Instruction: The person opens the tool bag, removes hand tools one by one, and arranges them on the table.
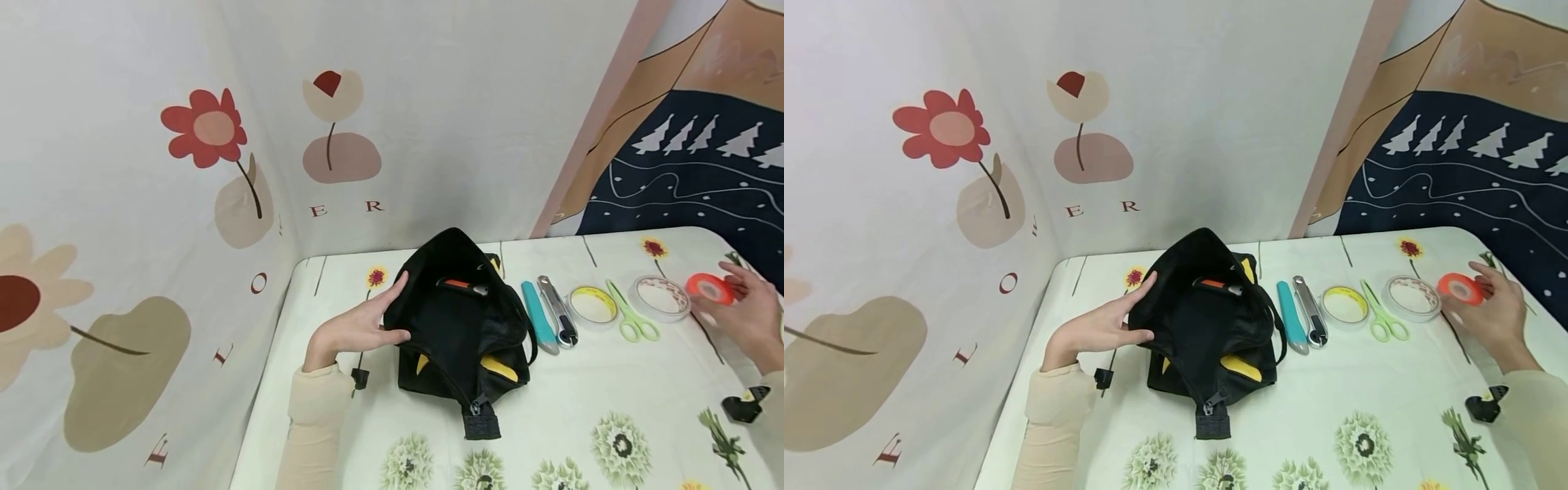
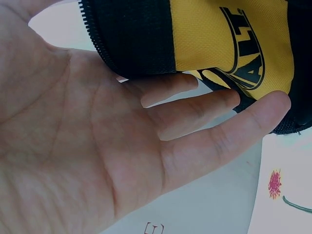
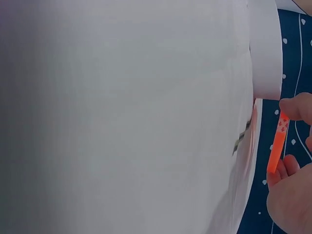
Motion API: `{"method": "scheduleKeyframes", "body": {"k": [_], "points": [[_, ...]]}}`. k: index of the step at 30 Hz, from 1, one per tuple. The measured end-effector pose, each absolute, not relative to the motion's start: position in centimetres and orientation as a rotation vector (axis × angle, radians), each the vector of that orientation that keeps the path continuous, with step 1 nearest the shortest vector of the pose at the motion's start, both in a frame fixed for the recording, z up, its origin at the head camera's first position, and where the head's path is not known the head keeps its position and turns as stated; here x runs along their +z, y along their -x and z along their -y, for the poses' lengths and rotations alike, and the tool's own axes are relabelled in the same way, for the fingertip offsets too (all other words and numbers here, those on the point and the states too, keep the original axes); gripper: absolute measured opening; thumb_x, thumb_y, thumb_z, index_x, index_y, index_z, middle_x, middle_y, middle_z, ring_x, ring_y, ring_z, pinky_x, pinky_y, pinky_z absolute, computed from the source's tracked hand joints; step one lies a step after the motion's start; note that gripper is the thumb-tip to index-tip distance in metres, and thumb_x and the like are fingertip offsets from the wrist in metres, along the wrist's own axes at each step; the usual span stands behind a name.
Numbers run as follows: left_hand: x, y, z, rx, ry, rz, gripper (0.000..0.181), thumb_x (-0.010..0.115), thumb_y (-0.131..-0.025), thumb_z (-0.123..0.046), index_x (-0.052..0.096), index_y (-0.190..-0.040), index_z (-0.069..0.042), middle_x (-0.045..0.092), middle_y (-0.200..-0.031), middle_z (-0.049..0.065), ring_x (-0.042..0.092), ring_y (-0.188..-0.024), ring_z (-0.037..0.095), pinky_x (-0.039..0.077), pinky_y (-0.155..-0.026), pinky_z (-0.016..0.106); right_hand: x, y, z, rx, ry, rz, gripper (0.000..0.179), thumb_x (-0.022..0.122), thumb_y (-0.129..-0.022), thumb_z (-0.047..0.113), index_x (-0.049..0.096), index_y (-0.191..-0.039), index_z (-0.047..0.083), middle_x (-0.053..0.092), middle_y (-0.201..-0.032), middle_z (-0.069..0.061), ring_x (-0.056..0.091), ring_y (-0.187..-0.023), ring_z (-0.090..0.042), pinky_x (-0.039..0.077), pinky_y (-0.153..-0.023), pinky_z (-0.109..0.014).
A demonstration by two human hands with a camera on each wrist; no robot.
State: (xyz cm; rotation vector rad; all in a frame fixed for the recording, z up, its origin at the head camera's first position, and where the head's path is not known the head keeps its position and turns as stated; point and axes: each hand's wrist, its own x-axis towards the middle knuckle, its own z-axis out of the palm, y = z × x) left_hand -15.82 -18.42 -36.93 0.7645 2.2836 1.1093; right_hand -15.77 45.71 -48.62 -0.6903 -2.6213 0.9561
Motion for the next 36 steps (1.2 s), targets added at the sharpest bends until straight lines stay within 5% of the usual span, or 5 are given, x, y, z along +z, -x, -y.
{"method": "scheduleKeyframes", "body": {"k": [10,36], "points": [[-37.0,15.8,18.6,1.111,-0.772,-2.291,0.104,0.070,-0.108,-0.019,-0.005,-0.179,-0.013,-0.001,-0.187,0.010,0.004,-0.172,0.032,0.019,-0.135,0.060,-48.8,15.7,-46.0,0.884,0.662,2.690,0.080,0.068,-0.103,-0.008,0.027,-0.171,-0.006,0.028,-0.159,-0.046,0.032,-0.142,-0.063,0.031,-0.126,-0.070],[-37.1,15.8,18.5,1.104,-0.774,-2.291,0.103,0.070,-0.108,-0.017,-0.005,-0.179,-0.013,-0.001,-0.187,0.009,0.005,-0.172,0.032,0.018,-0.135,0.061,-49.6,15.6,-46.5,0.845,0.632,2.782,0.076,0.069,-0.103,0.001,0.029,-0.167,-0.011,0.032,-0.150,-0.048,0.034,-0.136,-0.064,0.035,-0.121,-0.074]]}}
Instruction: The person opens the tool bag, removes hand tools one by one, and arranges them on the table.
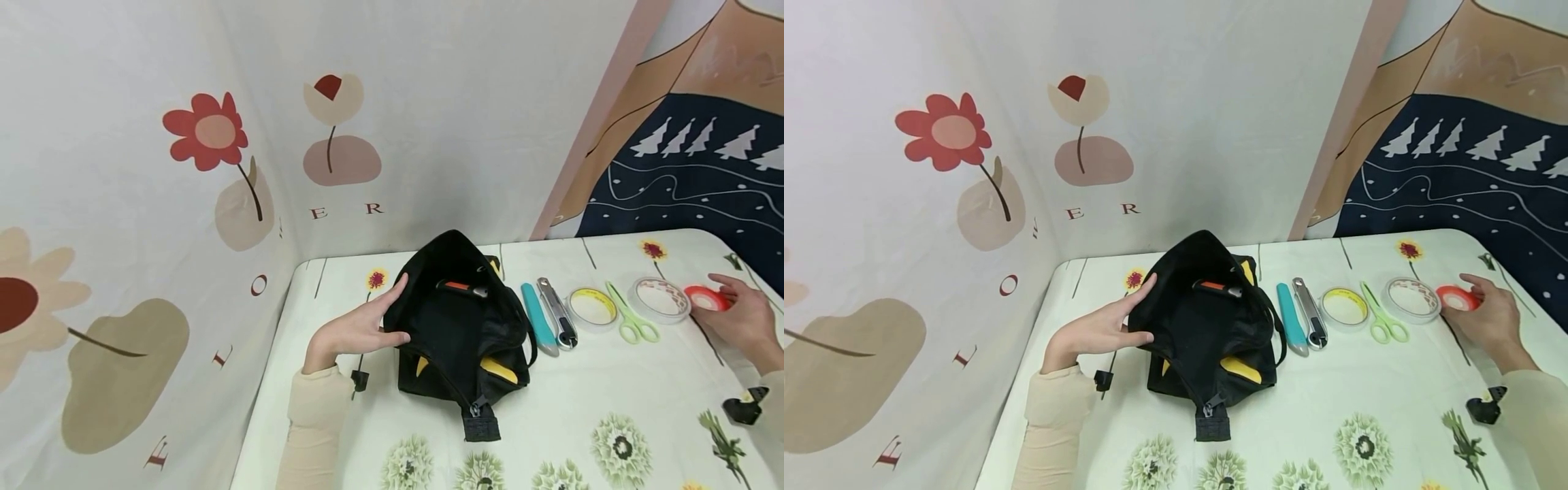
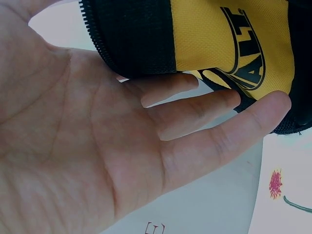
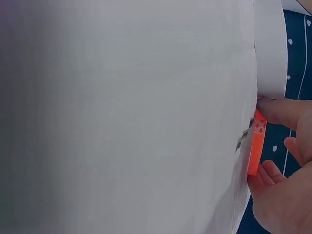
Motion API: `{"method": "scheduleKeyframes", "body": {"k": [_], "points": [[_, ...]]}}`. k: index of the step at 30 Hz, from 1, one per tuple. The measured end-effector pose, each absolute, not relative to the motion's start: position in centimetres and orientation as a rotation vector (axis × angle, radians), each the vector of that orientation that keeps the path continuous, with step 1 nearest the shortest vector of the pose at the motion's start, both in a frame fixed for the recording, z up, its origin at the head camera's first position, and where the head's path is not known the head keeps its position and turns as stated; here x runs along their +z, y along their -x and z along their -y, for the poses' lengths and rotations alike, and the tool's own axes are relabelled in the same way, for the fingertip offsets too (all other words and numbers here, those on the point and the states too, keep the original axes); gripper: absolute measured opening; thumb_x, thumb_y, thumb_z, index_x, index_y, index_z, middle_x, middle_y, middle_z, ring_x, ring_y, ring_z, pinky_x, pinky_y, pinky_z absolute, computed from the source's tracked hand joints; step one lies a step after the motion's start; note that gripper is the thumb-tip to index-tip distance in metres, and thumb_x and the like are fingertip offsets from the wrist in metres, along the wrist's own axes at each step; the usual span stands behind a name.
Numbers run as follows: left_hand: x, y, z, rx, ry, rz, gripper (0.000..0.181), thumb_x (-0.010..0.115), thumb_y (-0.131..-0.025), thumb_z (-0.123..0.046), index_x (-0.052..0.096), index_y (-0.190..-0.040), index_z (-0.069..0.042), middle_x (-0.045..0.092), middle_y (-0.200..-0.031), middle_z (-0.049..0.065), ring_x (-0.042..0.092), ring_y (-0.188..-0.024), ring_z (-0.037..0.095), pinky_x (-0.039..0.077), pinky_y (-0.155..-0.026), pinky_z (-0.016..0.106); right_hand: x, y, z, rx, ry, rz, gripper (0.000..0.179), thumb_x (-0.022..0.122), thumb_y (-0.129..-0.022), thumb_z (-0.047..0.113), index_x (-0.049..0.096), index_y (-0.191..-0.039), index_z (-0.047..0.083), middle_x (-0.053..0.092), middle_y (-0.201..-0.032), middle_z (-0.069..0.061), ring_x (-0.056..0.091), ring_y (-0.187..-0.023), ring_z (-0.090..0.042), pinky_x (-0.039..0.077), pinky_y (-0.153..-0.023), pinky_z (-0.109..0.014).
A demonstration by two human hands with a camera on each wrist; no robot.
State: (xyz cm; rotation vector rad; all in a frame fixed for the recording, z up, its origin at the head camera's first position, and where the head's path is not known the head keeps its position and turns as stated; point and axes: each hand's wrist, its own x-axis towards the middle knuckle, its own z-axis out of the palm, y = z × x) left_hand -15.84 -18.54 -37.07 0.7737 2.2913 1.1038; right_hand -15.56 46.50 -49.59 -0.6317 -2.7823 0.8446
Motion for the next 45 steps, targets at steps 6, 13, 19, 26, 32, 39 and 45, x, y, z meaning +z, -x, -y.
{"method": "scheduleKeyframes", "body": {"k": [6,13,19,26,32,39,45], "points": [[-37.1,15.9,18.5,1.101,-0.784,-2.292,0.104,0.070,-0.108,-0.019,-0.005,-0.179,-0.014,0.000,-0.187,0.009,0.005,-0.172,0.031,0.018,-0.135,0.060,-49.4,15.3,-46.2,0.866,0.630,2.772,0.078,0.068,-0.101,0.000,0.028,-0.167,-0.011,0.031,-0.152,-0.049,0.033,-0.137,-0.065,0.032,-0.123,-0.074],[-37.0,15.9,18.6,1.103,-0.781,-2.291,0.104,0.070,-0.108,-0.019,-0.005,-0.179,-0.014,0.000,-0.187,0.009,0.005,-0.172,0.031,0.018,-0.135,0.060,-47.9,15.2,-45.6,0.870,0.715,2.747,0.074,0.064,-0.108,-0.002,0.025,-0.170,-0.008,0.026,-0.163,-0.048,0.031,-0.142,-0.065,0.035,-0.120,-0.075],[-37.1,15.9,18.5,1.096,-0.781,-2.294,0.104,0.070,-0.108,-0.018,-0.005,-0.179,-0.013,0.000,-0.187,0.010,0.005,-0.172,0.032,0.018,-0.135,0.061,-45.6,15.2,-44.4,0.938,0.785,2.625,0.067,0.053,-0.113,0.000,0.023,-0.172,-0.006,0.025,-0.170,-0.042,0.032,-0.149,-0.062,0.033,-0.126,-0.070],[-37.0,15.9,18.5,1.093,-0.788,-2.297,0.104,0.071,-0.108,-0.018,-0.005,-0.179,-0.012,0.001,-0.187,0.010,0.006,-0.172,0.032,0.017,-0.135,0.061,-43.0,15.3,-41.3,0.919,0.662,2.518,0.060,0.062,-0.111,0.005,0.043,-0.167,-0.001,0.054,-0.133,-0.012,0.047,-0.105,-0.004,0.040,-0.114,-0.021],[-37.0,15.9,18.5,1.090,-0.790,-2.298,0.104,0.071,-0.108,-0.020,-0.005,-0.179,-0.012,0.001,-0.187,0.010,0.006,-0.172,0.032,0.017,-0.135,0.060,-41.3,15.6,-37.2,0.972,0.349,2.439,0.057,0.074,-0.104,0.005,0.056,-0.158,-0.001,0.043,-0.117,0.026,0.037,-0.096,0.022,0.039,-0.098,-0.003],[-37.0,15.8,18.5,1.100,-0.785,-2.294,0.104,0.071,-0.108,-0.018,-0.005,-0.179,-0.012,0.000,-0.187,0.010,0.004,-0.172,0.032,0.017,-0.135,0.060,-39.8,15.8,-32.3,1.098,-0.027,2.348,0.059,0.078,-0.096,-0.010,0.060,-0.152,-0.006,0.050,-0.116,0.029,0.048,-0.104,0.015,0.038,-0.093,0.002],[-36.9,15.7,18.5,1.113,-0.777,-2.282,0.104,0.070,-0.108,-0.015,-0.006,-0.179,-0.012,-0.001,-0.187,0.010,0.003,-0.172,0.031,0.017,-0.135,0.060,-38.7,15.6,-27.9,1.106,-0.193,2.336,0.062,0.082,-0.091,-0.016,0.064,-0.149,-0.004,0.052,-0.120,0.022,0.051,-0.106,0.011,0.039,-0.097,0.001]]}}
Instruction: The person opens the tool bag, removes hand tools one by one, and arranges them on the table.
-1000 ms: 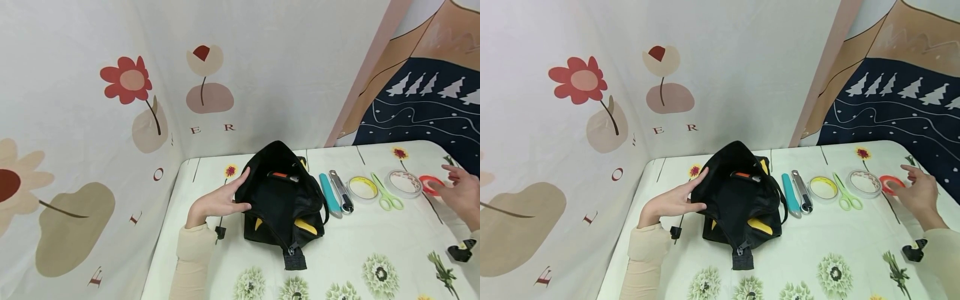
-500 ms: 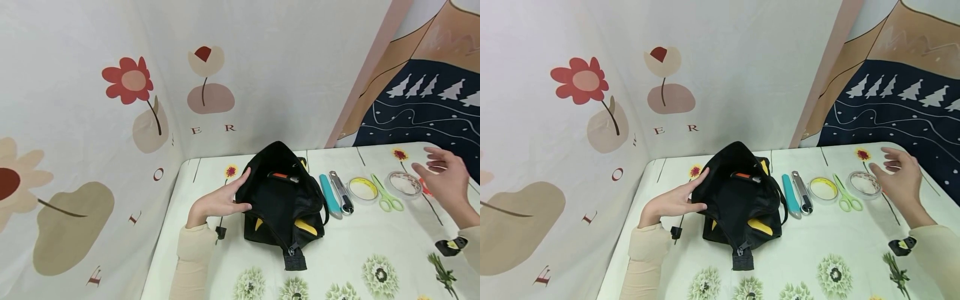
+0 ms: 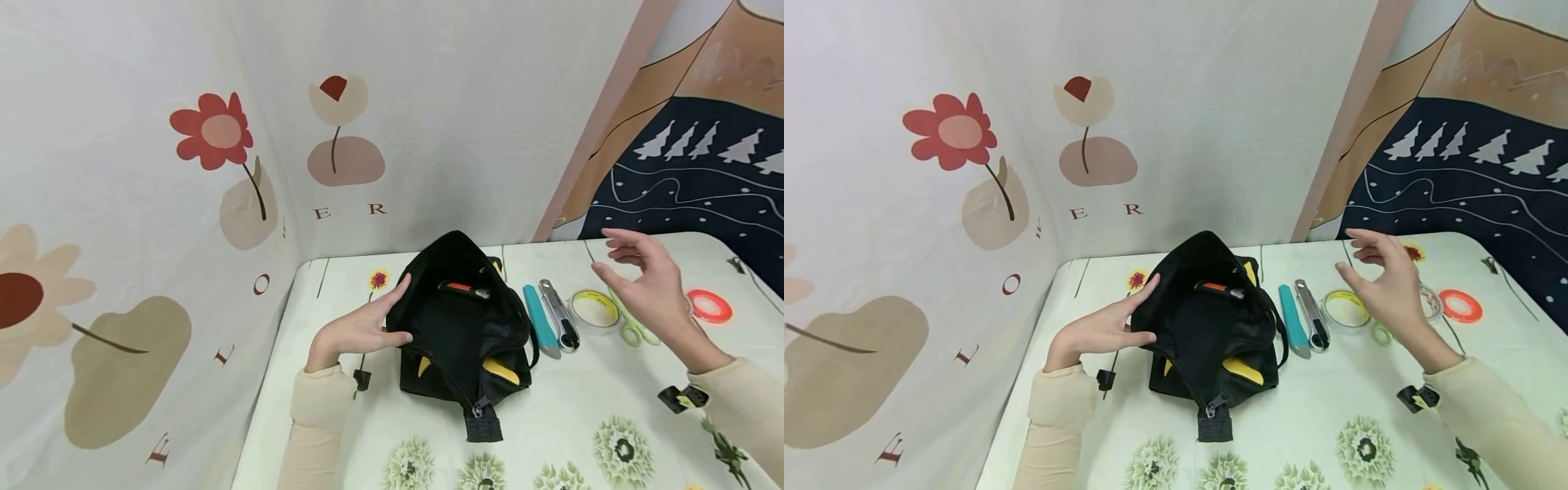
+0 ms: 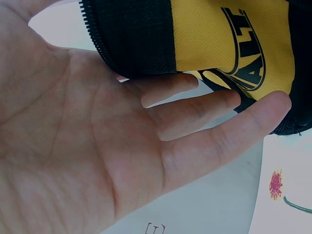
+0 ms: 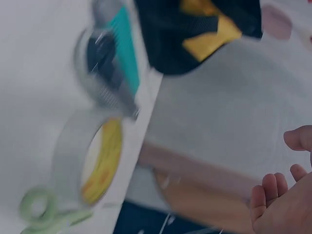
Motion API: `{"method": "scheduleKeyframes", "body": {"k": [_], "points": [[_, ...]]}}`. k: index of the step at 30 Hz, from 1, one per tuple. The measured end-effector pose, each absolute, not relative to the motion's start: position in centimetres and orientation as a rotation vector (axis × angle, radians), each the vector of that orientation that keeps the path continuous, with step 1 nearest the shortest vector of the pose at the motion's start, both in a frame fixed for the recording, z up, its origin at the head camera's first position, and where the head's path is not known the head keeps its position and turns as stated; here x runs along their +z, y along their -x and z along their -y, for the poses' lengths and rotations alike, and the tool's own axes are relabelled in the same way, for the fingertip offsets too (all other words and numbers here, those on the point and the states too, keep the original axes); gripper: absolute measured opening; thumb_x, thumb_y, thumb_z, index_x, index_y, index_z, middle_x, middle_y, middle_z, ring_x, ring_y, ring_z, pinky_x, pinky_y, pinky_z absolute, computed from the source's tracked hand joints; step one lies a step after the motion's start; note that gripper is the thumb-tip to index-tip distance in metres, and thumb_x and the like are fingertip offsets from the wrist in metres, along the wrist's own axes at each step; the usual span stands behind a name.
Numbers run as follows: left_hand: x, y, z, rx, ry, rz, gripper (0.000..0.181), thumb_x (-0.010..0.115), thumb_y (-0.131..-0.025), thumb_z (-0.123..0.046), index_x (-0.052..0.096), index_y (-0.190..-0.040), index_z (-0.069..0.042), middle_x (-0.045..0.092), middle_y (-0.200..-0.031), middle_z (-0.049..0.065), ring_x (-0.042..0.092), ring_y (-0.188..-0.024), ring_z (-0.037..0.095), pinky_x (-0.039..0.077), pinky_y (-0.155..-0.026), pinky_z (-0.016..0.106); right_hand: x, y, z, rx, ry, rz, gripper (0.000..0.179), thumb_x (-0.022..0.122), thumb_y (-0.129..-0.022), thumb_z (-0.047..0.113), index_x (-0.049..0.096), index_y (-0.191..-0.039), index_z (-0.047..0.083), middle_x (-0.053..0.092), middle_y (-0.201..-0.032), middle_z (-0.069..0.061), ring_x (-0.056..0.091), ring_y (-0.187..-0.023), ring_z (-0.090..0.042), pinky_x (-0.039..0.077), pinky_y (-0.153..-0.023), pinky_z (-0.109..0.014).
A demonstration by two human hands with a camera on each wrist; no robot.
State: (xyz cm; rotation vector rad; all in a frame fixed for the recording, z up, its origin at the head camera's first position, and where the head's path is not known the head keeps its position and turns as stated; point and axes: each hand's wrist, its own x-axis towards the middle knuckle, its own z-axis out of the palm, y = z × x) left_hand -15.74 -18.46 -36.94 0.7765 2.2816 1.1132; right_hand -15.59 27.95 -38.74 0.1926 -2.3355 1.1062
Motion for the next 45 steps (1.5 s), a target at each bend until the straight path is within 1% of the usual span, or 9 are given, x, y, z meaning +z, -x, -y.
{"method": "scheduleKeyframes", "body": {"k": [8,11,14,19,25,33,38,42,45], "points": [[-36.9,15.8,18.4,1.100,-0.773,-2.286,0.104,0.070,-0.107,-0.016,-0.006,-0.179,-0.012,-0.001,-0.187,0.009,0.004,-0.172,0.031,0.017,-0.136,0.058,-38.0,15.1,-23.1,1.235,-0.448,2.228,0.062,0.083,-0.084,-0.023,0.069,-0.142,-0.004,0.065,-0.114,0.017,0.062,-0.101,0.003,0.046,-0.096,-0.006],[-36.9,15.8,18.4,1.102,-0.783,-2.283,0.104,0.070,-0.108,-0.016,-0.006,-0.179,-0.011,-0.001,-0.187,0.010,0.003,-0.172,0.031,0.017,-0.136,0.059,-37.4,14.9,-21.2,1.285,-0.543,2.183,0.062,0.082,-0.083,-0.025,0.070,-0.141,-0.005,0.068,-0.114,0.011,0.065,-0.102,-0.001,0.049,-0.096,-0.009],[-36.9,15.8,18.4,1.105,-0.786,-2.280,0.104,0.070,-0.108,-0.015,-0.007,-0.179,-0.011,-0.002,-0.187,0.010,0.002,-0.172,0.032,0.016,-0.136,0.060,-36.9,14.8,-19.5,1.341,-0.621,2.159,0.061,0.081,-0.083,-0.026,0.071,-0.140,-0.005,0.069,-0.114,0.008,0.067,-0.102,-0.004,0.052,-0.095,-0.012],[-36.9,15.8,18.5,1.105,-0.791,-2.283,0.104,0.069,-0.108,-0.014,-0.006,-0.179,-0.011,-0.002,-0.187,0.010,0.003,-0.172,0.032,0.017,-0.135,0.060,-36.6,14.8,-17.1,1.428,-0.740,2.125,0.059,0.081,-0.084,-0.026,0.071,-0.139,-0.006,0.070,-0.115,0.010,0.069,-0.103,-0.006,0.055,-0.094,-0.016],[-36.9,15.7,18.5,1.102,-0.794,-2.288,0.104,0.070,-0.108,-0.015,-0.006,-0.179,-0.011,-0.001,-0.187,0.010,0.004,-0.172,0.032,0.017,-0.135,0.060,-36.6,15.2,-15.1,1.494,-0.898,2.121,0.060,0.080,-0.084,-0.026,0.069,-0.139,-0.007,0.071,-0.120,0.002,0.069,-0.108,-0.007,0.057,-0.096,-0.019],[-36.8,15.7,18.7,1.092,-0.785,-2.299,0.104,0.070,-0.108,-0.019,-0.005,-0.179,-0.011,0.000,-0.187,0.010,0.005,-0.172,0.032,0.018,-0.135,0.060,-37.1,15.6,-13.2,1.477,-0.962,2.178,0.058,0.083,-0.087,-0.019,0.069,-0.141,-0.001,0.072,-0.123,-0.009,0.069,-0.109,-0.008,0.057,-0.096,-0.020],[-36.9,15.7,18.7,1.091,-0.772,-2.306,0.104,0.071,-0.108,-0.020,-0.004,-0.179,-0.013,0.002,-0.187,0.010,0.007,-0.172,0.032,0.019,-0.135,0.060,-37.7,16.3,-11.8,1.476,-0.984,2.196,0.055,0.084,-0.090,-0.014,0.069,-0.142,0.000,0.073,-0.121,-0.010,0.071,-0.107,-0.021,0.057,-0.095,-0.020],[-36.9,15.7,18.7,1.081,-0.757,-2.319,0.103,0.071,-0.108,-0.021,-0.003,-0.180,-0.015,0.004,-0.187,0.010,0.009,-0.172,0.032,0.019,-0.135,0.061,-38.5,16.7,-11.0,1.476,-0.992,2.233,0.054,0.085,-0.092,-0.010,0.068,-0.143,0.001,0.073,-0.121,-0.011,0.071,-0.107,-0.029,0.059,-0.095,-0.027],[-36.9,15.7,18.6,1.078,-0.755,-2.323,0.103,0.071,-0.108,-0.020,-0.003,-0.180,-0.015,0.004,-0.187,0.010,0.009,-0.171,0.032,0.019,-0.135,0.061,-39.3,16.9,-10.4,1.489,-0.995,2.287,0.055,0.086,-0.094,-0.006,0.068,-0.145,0.003,0.073,-0.122,-0.013,0.072,-0.108,-0.028,0.061,-0.095,-0.037]]}}
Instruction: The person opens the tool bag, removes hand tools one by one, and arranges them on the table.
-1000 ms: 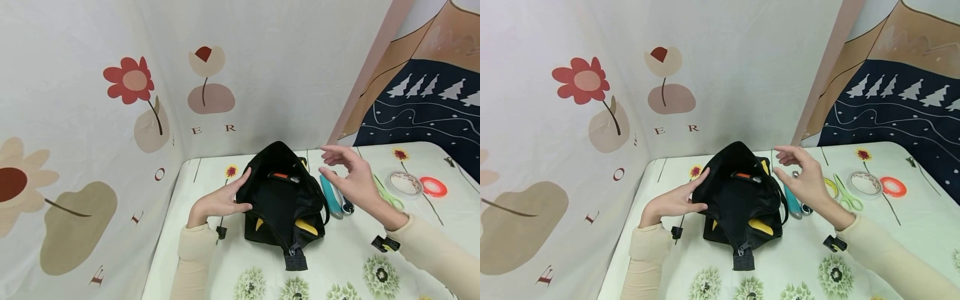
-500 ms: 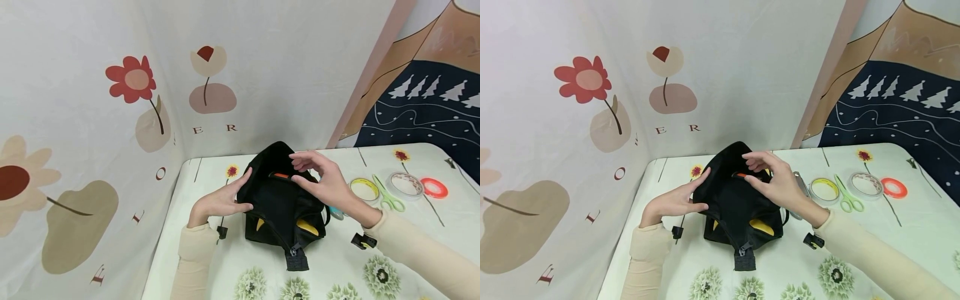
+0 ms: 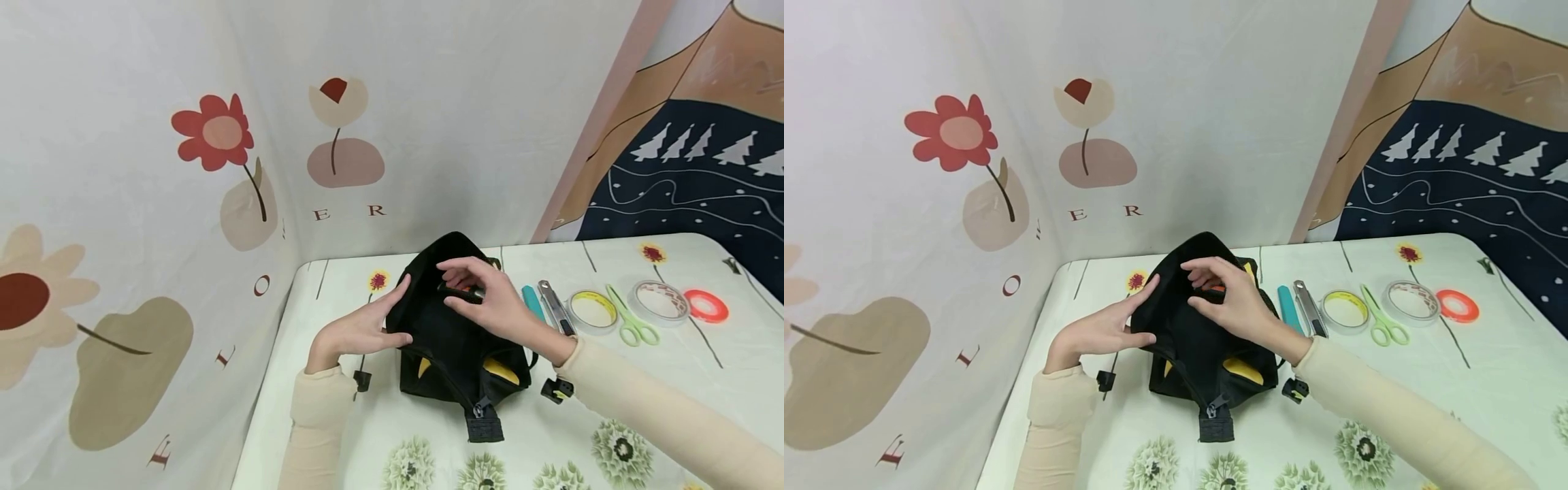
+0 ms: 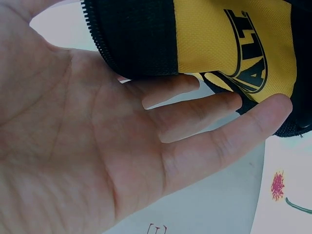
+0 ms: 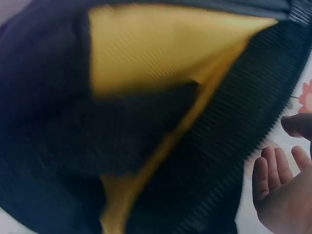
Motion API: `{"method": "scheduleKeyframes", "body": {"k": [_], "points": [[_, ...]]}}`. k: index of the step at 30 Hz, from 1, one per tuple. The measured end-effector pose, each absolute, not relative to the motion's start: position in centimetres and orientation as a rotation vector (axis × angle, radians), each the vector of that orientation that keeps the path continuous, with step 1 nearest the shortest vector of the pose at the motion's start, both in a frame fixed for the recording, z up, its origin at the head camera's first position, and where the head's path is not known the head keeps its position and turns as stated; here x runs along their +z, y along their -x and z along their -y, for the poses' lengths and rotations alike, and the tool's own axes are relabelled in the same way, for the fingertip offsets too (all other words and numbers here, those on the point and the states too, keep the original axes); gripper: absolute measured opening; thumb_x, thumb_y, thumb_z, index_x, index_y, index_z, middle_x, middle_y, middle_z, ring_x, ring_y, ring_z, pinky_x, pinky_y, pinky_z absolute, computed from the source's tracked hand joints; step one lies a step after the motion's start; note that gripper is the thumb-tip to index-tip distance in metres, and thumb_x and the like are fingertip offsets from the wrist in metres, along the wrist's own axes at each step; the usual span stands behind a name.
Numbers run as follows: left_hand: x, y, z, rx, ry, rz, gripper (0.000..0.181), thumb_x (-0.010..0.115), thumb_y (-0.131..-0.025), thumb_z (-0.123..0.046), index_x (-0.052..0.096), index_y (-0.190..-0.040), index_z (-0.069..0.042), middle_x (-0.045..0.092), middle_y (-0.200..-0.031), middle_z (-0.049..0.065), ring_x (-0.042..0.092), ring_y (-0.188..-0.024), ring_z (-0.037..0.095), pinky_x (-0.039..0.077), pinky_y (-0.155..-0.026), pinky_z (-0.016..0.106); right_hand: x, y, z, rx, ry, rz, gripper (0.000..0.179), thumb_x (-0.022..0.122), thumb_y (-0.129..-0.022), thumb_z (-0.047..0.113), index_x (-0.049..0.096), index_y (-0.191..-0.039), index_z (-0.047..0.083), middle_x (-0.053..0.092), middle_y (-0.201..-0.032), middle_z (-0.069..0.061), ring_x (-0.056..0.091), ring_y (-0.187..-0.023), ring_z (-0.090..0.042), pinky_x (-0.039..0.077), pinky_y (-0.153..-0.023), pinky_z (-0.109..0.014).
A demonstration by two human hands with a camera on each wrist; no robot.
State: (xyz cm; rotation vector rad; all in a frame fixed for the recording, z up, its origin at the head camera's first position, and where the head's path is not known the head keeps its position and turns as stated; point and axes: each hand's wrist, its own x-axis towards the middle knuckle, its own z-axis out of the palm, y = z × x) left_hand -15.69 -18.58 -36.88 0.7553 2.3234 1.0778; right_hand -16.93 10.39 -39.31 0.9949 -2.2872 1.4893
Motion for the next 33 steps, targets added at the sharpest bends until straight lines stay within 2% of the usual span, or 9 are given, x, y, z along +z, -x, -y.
{"method": "scheduleKeyframes", "body": {"k": [4,12,26,33], "points": [[-36.8,15.7,18.5,1.083,-0.764,-2.317,0.103,0.070,-0.108,-0.019,-0.003,-0.180,-0.014,0.003,-0.187,0.010,0.009,-0.171,0.033,0.019,-0.135,0.062,-40.6,17.1,-9.8,1.484,-0.989,2.372,0.055,0.086,-0.094,-0.003,0.068,-0.145,0.006,0.073,-0.125,-0.013,0.072,-0.109,-0.027,0.061,-0.094,-0.048],[-36.8,15.7,18.6,1.088,-0.765,-2.314,0.103,0.070,-0.108,-0.019,-0.003,-0.180,-0.014,0.003,-0.186,0.011,0.010,-0.171,0.034,0.021,-0.134,0.062,-42.8,18.0,-9.2,1.380,-0.978,2.490,0.055,0.089,-0.091,-0.003,0.070,-0.142,0.005,0.071,-0.125,-0.012,0.071,-0.110,-0.027,0.062,-0.096,-0.047],[-36.9,15.8,18.8,1.093,-0.777,-2.302,0.103,0.070,-0.108,-0.019,-0.004,-0.179,-0.013,0.002,-0.187,0.010,0.008,-0.171,0.033,0.021,-0.134,0.061,-45.6,19.6,-9.6,1.278,-0.890,2.601,0.053,0.087,-0.091,-0.006,0.071,-0.140,0.004,0.070,-0.124,-0.015,0.069,-0.112,-0.032,0.060,-0.097,-0.052],[-36.8,15.8,18.9,1.093,-0.783,-2.297,0.102,0.070,-0.108,-0.017,-0.004,-0.179,-0.012,0.001,-0.186,0.012,0.008,-0.171,0.034,0.023,-0.134,0.061,-46.3,20.3,-9.7,1.173,-0.874,2.662,0.054,0.087,-0.092,-0.004,0.069,-0.143,0.003,0.067,-0.135,-0.019,0.066,-0.123,-0.038,0.056,-0.103,-0.058]]}}
